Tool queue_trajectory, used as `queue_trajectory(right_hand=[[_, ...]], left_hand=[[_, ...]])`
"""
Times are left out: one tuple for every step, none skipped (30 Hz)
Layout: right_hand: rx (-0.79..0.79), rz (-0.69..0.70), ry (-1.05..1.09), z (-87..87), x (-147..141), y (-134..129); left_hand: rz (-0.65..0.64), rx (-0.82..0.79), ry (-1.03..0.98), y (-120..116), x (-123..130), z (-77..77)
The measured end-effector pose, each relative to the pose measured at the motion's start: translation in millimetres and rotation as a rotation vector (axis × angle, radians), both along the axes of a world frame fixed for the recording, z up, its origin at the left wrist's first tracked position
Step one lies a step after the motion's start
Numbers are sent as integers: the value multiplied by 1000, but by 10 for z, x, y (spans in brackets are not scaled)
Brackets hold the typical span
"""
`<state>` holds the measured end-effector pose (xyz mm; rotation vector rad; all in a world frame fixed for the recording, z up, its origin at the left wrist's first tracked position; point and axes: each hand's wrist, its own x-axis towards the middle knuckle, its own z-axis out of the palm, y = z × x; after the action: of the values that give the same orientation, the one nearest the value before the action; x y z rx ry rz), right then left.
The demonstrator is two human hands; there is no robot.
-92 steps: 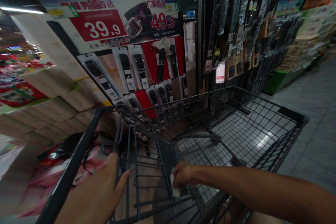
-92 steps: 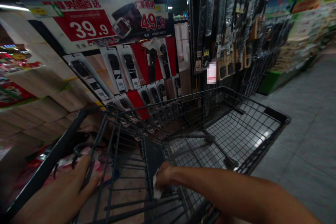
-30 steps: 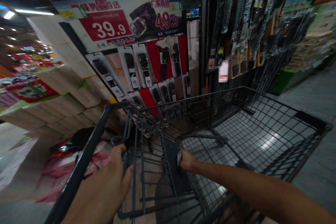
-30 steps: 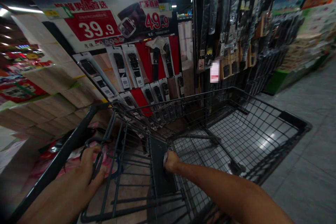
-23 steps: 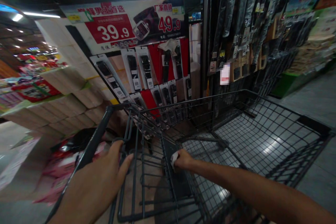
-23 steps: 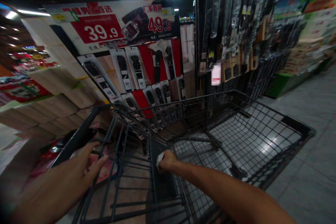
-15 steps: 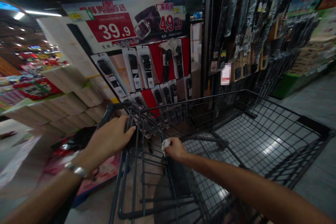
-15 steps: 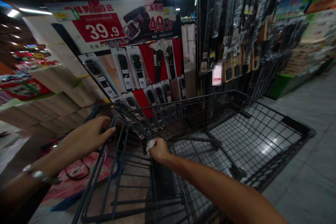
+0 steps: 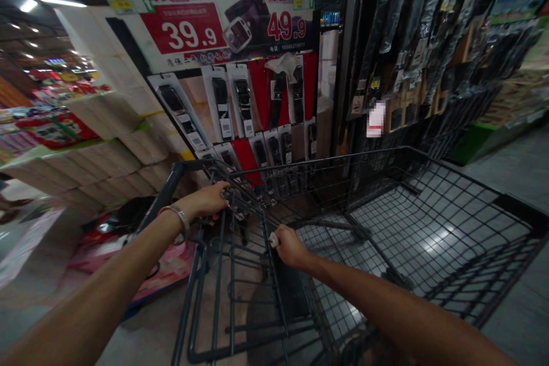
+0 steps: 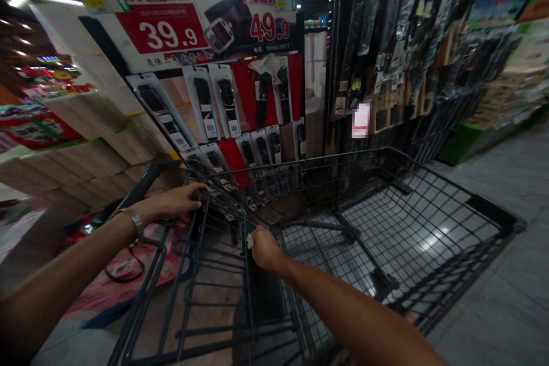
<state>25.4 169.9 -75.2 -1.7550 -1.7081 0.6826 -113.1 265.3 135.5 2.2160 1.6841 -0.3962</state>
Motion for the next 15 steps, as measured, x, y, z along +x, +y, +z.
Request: queue_trajectory(right_hand=[[-41,10,-36,-57,37,-16],[-79,19,-64,-105,67,-31],[-114,28,-81,-141,91,-44],[-144,39,-87,-165,109,-55],[-166,54,-83,-178,121,-62],[-181,67,-77,-181,128,-66],[-188,75,-74,-179,131,-68],[-188,76,-76,-173,132,-69],[-185,70,-84,-166,131,-70],[-180,62,-92,-160,130,-71],[-176,59,-96,-154,129,-72],[-176,63,-96,-148,129,-73],[-177,69,-88,-139,128,-72],[-172,72,-74,-125,127,-67],[-158,64,-50,-103,124,-58]], left_hand=[[-5,-1,2,-8,2,1],[-14,9,11,-17,6,7],[-18,21,22,-25,9,15],[-16,34,31,-30,11,22],[-16,45,35,-32,10,27],[-25,55,34,-31,6,27],[-38,68,34,-28,-1,24],[-55,79,33,-24,-9,18],[-74,92,31,-20,-19,11],[-93,103,31,-18,-29,5],[-107,110,34,-18,-37,2],[-116,114,39,-21,-44,2],[-121,114,45,-25,-49,4],[-128,109,54,-29,-52,9],[-149,108,57,-33,-52,15]])
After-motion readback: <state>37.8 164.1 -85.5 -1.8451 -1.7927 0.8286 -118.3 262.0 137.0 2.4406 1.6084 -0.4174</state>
